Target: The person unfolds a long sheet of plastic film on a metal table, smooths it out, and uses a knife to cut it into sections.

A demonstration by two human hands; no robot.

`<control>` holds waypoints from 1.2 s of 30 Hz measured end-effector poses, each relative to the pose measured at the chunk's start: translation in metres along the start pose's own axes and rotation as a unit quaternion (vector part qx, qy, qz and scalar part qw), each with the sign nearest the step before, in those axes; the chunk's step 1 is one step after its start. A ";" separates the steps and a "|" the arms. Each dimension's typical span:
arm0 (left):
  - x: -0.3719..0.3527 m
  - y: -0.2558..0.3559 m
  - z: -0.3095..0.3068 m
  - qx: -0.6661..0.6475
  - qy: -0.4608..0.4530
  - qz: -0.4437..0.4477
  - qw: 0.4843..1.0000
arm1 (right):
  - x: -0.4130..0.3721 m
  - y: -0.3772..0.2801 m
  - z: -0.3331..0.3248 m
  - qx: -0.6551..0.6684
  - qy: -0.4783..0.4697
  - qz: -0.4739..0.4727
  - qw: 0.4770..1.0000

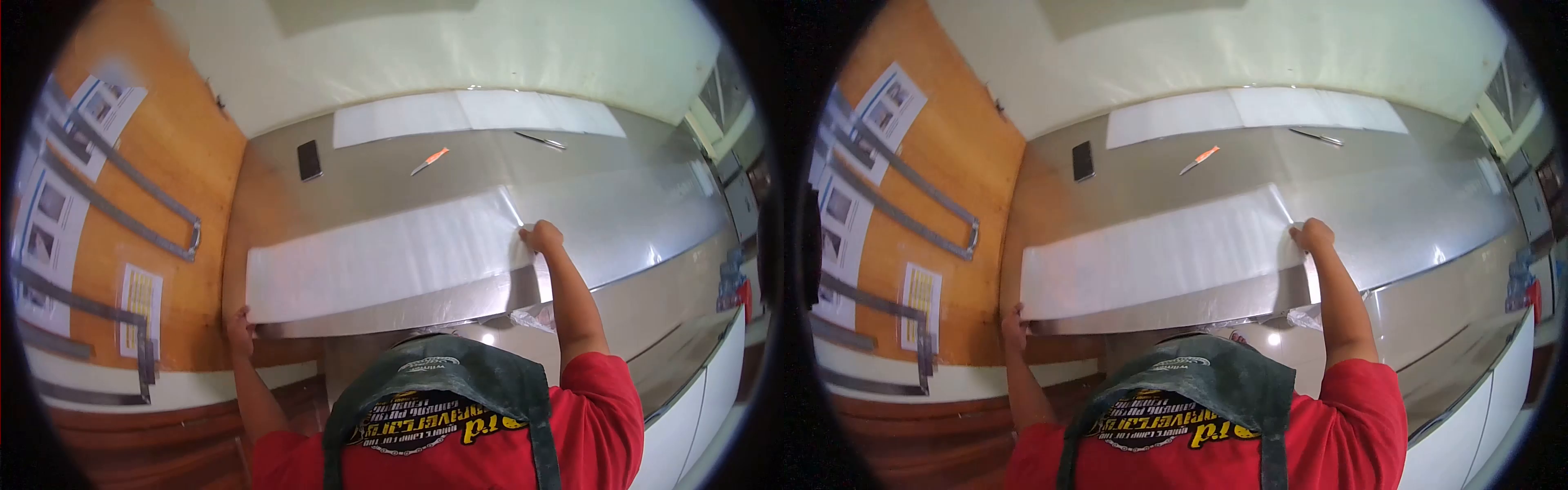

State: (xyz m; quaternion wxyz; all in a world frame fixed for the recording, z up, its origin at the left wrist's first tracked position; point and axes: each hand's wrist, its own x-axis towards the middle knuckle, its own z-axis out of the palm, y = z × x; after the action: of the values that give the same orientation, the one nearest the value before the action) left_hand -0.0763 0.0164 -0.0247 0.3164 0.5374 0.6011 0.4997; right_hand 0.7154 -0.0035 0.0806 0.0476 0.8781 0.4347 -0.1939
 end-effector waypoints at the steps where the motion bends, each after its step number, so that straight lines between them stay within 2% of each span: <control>1: 0.007 -0.021 -0.005 0.027 0.023 0.018 0.999 | -0.001 -0.001 -0.002 0.017 -0.028 0.020 0.999; 2: 0.002 0.021 0.008 0.070 0.059 -0.108 0.990 | 0.004 0.001 0.003 0.007 -0.028 0.004 1.000; 3: -0.002 0.075 0.029 0.108 0.094 -0.235 0.961 | 0.012 0.007 0.013 -0.015 0.020 -0.001 1.000; 4: 0.002 0.064 0.034 0.173 0.146 -0.158 0.961 | 0.016 0.001 0.019 -0.034 0.070 -0.007 0.997; 5: 0.006 0.050 0.038 0.240 0.194 -0.081 0.948 | 0.014 -0.016 0.021 -0.043 0.071 -0.027 0.996; 7: 0.011 0.050 0.055 0.176 0.254 0.043 0.950 | 0.008 -0.052 0.026 -0.015 0.195 -0.085 0.977; 8: 0.007 0.076 0.073 0.162 0.265 0.066 0.948 | -0.003 -0.085 0.027 0.044 0.186 -0.138 0.972; 10: -0.005 0.134 0.111 0.169 0.250 0.111 0.947 | -0.034 -0.154 0.028 0.097 0.082 -0.335 0.934; 11: -0.012 0.150 0.128 0.189 0.226 0.133 0.946 | -0.050 -0.190 0.033 0.135 0.020 -0.385 0.913; 12: -0.020 0.164 0.145 0.203 0.202 0.182 0.941 | -0.086 -0.225 0.027 0.237 -0.073 -0.411 0.877; 13: -0.027 0.176 0.161 0.215 0.178 0.231 0.932 | -0.100 -0.257 0.033 0.231 -0.127 -0.424 0.866; 14: -0.033 0.184 0.176 0.211 0.143 0.266 0.930 | -0.122 -0.285 0.034 0.250 -0.155 -0.450 0.843; 17: -0.049 0.197 0.209 0.184 0.078 0.341 0.919 | -0.156 -0.338 0.037 0.190 -0.184 -0.483 0.835; 18: -0.051 0.199 0.214 0.165 0.049 0.380 0.909 | -0.161 -0.347 0.040 0.132 -0.119 -0.520 0.835; 19: -0.053 0.198 0.214 0.163 0.053 0.378 0.910 | -0.164 -0.353 0.044 0.072 -0.054 -0.554 0.827; 22: -0.062 0.195 0.215 0.170 0.067 0.357 0.916 | -0.161 -0.368 0.061 0.068 -0.034 -0.527 0.846; 23: -0.064 0.194 0.215 0.114 0.108 0.294 0.943 | -0.164 -0.373 0.060 0.062 -0.036 -0.528 0.846; 24: -0.065 0.194 0.214 0.057 0.149 0.230 0.960 | -0.164 -0.379 0.056 0.026 -0.001 -0.583 0.812; 25: -0.063 0.193 0.213 0.056 0.153 0.229 0.960 | -0.171 -0.388 0.047 -0.009 0.034 -0.635 0.772; 26: -0.061 0.190 0.210 0.048 0.196 0.154 0.967 | -0.181 -0.399 0.037 0.060 0.048 -0.633 0.770; 27: -0.059 0.187 0.208 0.041 0.235 0.079 0.968 | -0.199 -0.407 0.014 0.078 0.064 -0.664 0.741; 28: -0.054 0.176 0.209 0.031 0.274 0.058 0.959 | -0.219 -0.415 -0.011 0.096 0.080 -0.692 0.711; 29: -0.053 0.172 0.213 0.033 0.272 0.058 0.960 | -0.230 -0.430 -0.024 0.108 0.071 -0.692 0.711; 30: -0.052 0.171 0.219 -0.063 0.254 0.005 0.965 | -0.242 -0.447 -0.035 0.119 0.061 -0.692 0.709; 31: -0.052 0.172 0.225 -0.157 0.232 -0.047 0.959 | -0.257 -0.457 -0.053 0.116 0.060 -0.728 0.673; 32: -0.056 0.174 0.230 -0.109 0.196 -0.086 0.971 | -0.275 -0.465 -0.073 0.112 0.058 -0.762 0.635; 33: -0.058 0.174 0.241 -0.105 0.192 -0.086 0.972 | -0.292 -0.472 -0.091 0.133 0.044 -0.763 0.631; 34: -0.057 0.173 0.257 -0.157 0.188 -0.064 0.967 | -0.308 -0.480 -0.109 0.154 0.031 -0.763 0.627; 35: -0.056 0.173 0.267 -0.209 0.184 -0.042 0.960 | -0.321 -0.491 -0.126 0.165 0.059 -0.768 0.616; 36: -0.056 0.174 0.272 -0.208 0.181 -0.041 0.960 | -0.334 -0.496 -0.145 0.175 0.088 -0.773 0.604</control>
State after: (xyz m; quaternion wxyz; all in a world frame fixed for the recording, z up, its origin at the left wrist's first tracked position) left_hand 0.2433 0.0204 0.0481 0.3276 0.3351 0.5529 0.6890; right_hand 0.1883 0.0907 0.3842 -0.3126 0.2197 0.9114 -0.1525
